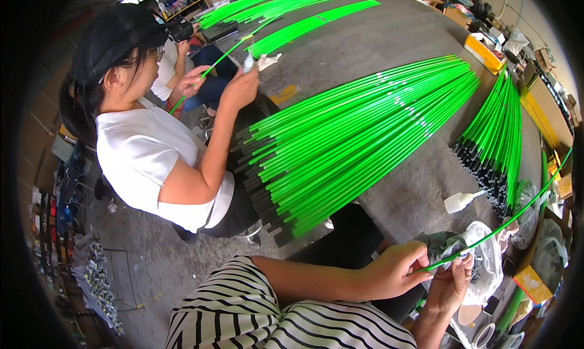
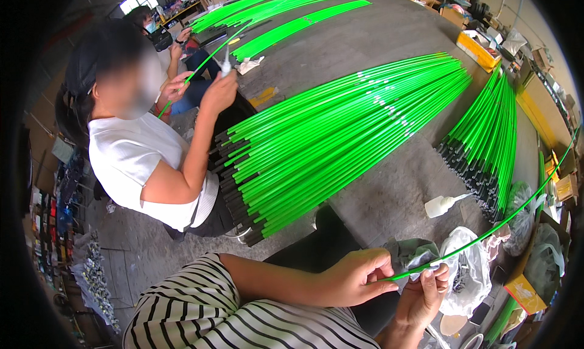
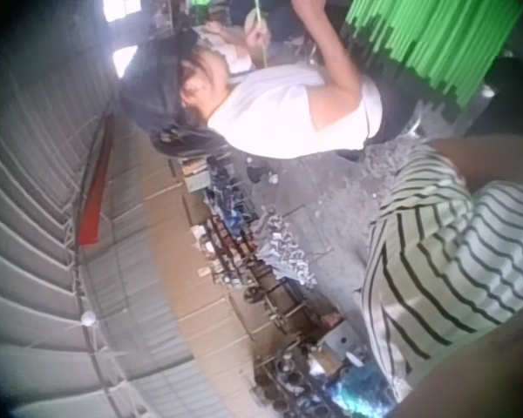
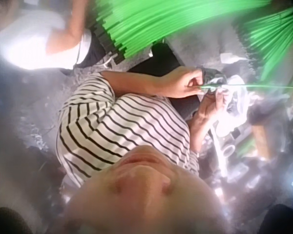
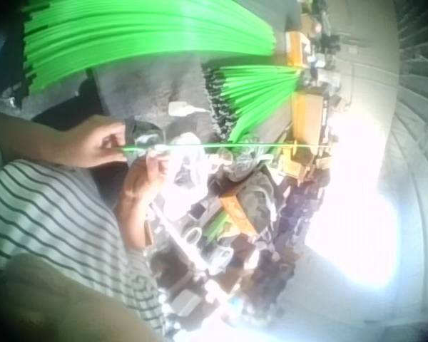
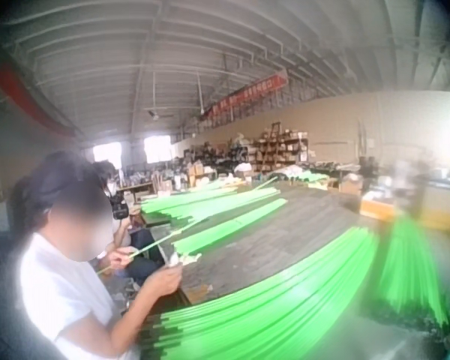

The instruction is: The person applies liquid from a bottle to a segment of a green rod, slides a connector over it, and uses a cloth to wipe the rod. The person handles multiple green rods from a pile on a table and places a white bag into a larger box.

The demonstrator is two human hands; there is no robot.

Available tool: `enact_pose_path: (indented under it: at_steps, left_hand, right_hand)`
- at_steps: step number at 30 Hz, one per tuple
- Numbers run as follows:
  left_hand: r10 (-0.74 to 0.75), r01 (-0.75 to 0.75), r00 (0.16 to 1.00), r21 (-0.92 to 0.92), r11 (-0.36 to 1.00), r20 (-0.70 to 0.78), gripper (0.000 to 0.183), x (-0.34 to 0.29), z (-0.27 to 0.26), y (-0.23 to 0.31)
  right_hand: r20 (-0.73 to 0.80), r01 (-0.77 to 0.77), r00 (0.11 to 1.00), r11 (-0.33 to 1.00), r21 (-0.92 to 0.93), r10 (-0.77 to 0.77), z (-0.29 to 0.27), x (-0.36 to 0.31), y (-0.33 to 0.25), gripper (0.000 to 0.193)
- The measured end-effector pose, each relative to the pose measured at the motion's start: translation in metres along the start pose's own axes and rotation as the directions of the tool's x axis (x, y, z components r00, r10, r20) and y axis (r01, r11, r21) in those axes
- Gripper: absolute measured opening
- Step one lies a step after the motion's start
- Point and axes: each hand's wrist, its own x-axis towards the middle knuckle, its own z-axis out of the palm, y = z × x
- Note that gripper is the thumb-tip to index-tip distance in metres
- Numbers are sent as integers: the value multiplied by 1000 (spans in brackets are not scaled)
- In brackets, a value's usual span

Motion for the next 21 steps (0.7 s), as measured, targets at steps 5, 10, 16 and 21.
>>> enact_pose_path:
  at_steps: [5, 10, 16, 21]
  left_hand:
    - [-9, 10, 1000, -34, 999, 26, 15, 0, -4, 1]
    - [-51, 60, 993, -87, 994, 103, 16, -2, -7, -3]
    - [20, -19, 1000, -14, 1000, 15, 17, -1, -10, 7]
    - [14, -15, 1000, -74, 997, -21, 16, -6, -7, -4]
  right_hand:
    - [-2, 13, 1000, 1000, -22, -13, 5, -1, 1, 19]
    - [7, 25, 1000, 1000, -13, -25, 4, -1, 2, 19]
    - [13, 11, 1000, 1000, -13, -11, 8, -2, 2, 18]
    - [11, 13, 1000, 1000, -15, -13, 7, -1, 4, 18]
